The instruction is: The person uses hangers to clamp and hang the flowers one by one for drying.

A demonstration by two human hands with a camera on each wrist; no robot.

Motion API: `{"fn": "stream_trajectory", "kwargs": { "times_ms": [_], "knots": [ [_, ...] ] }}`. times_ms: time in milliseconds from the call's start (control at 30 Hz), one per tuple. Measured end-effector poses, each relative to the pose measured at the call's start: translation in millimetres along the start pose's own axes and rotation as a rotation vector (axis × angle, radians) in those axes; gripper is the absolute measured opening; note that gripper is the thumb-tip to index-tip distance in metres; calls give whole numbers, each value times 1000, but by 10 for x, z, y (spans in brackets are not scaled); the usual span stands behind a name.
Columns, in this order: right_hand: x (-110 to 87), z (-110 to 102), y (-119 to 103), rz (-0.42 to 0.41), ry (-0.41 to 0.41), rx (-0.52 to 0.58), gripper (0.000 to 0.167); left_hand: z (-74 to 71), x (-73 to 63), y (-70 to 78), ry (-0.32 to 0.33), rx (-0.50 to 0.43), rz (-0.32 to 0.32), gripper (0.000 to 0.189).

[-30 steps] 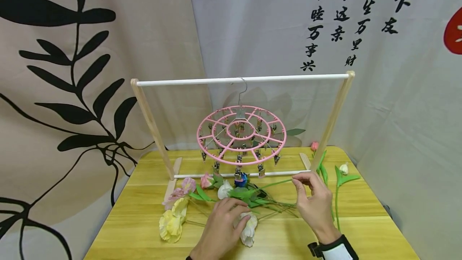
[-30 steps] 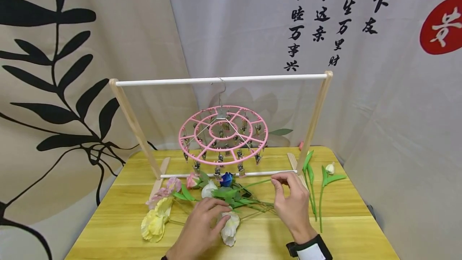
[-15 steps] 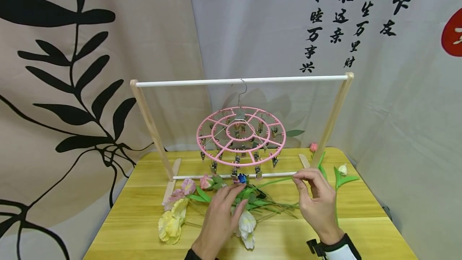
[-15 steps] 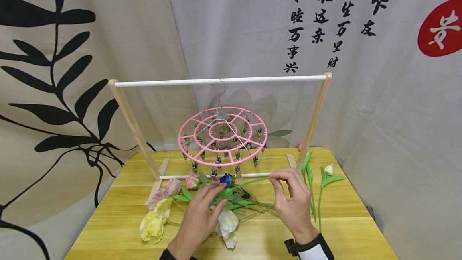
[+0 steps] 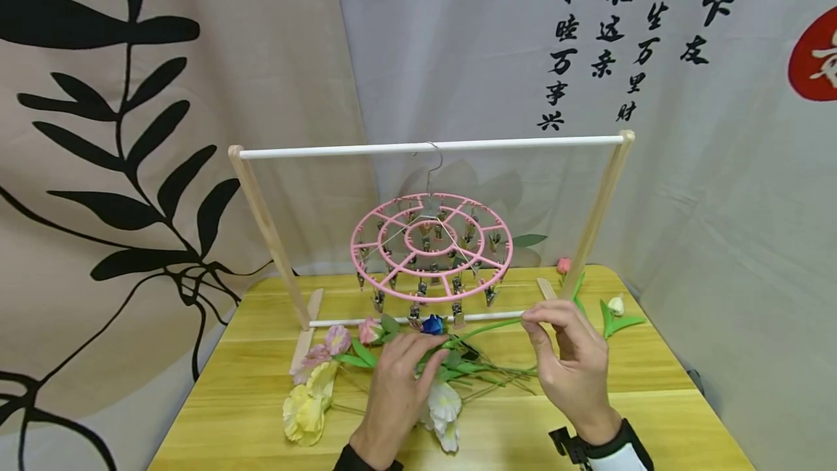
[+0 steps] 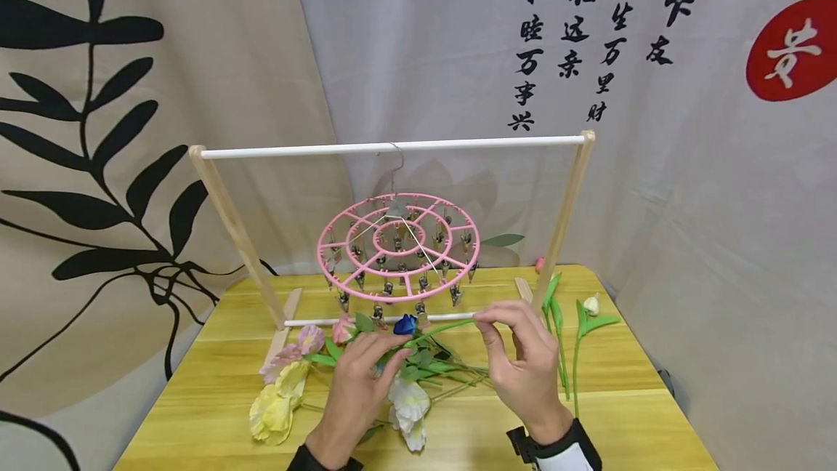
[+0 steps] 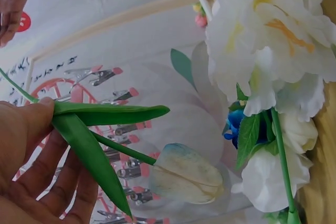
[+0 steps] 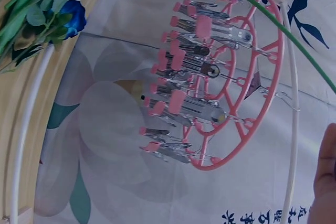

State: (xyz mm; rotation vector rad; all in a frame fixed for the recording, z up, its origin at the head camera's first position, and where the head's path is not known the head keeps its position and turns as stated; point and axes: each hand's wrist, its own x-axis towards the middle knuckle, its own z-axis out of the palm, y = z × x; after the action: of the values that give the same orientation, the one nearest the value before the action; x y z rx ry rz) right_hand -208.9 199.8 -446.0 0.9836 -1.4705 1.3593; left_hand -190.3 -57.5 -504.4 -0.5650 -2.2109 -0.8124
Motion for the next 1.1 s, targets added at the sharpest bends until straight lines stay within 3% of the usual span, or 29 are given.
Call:
{"fn": "stream_trajectory", "kwargs": {
  "times_ms": [233,467,733,833,1100],
  "knots": [
    [47,14,-17,18,-27,7,21,-28,10,26,6,-51,-27,27],
    [-17,32,-36,199,-91,-5,45,-53,-18,40,15,-88,-71,30],
    [-171,146,116,449,-245,-178,32,-88,-11,67,67,-179,-144,28],
    [-187,198,151,489,-305,-220,34,-92,-7,73,81,-206,-167,27],
    [-89,415,174,524,-451,-187,37,-66,-18,76,125,-236,-233,22]
  ]
}}
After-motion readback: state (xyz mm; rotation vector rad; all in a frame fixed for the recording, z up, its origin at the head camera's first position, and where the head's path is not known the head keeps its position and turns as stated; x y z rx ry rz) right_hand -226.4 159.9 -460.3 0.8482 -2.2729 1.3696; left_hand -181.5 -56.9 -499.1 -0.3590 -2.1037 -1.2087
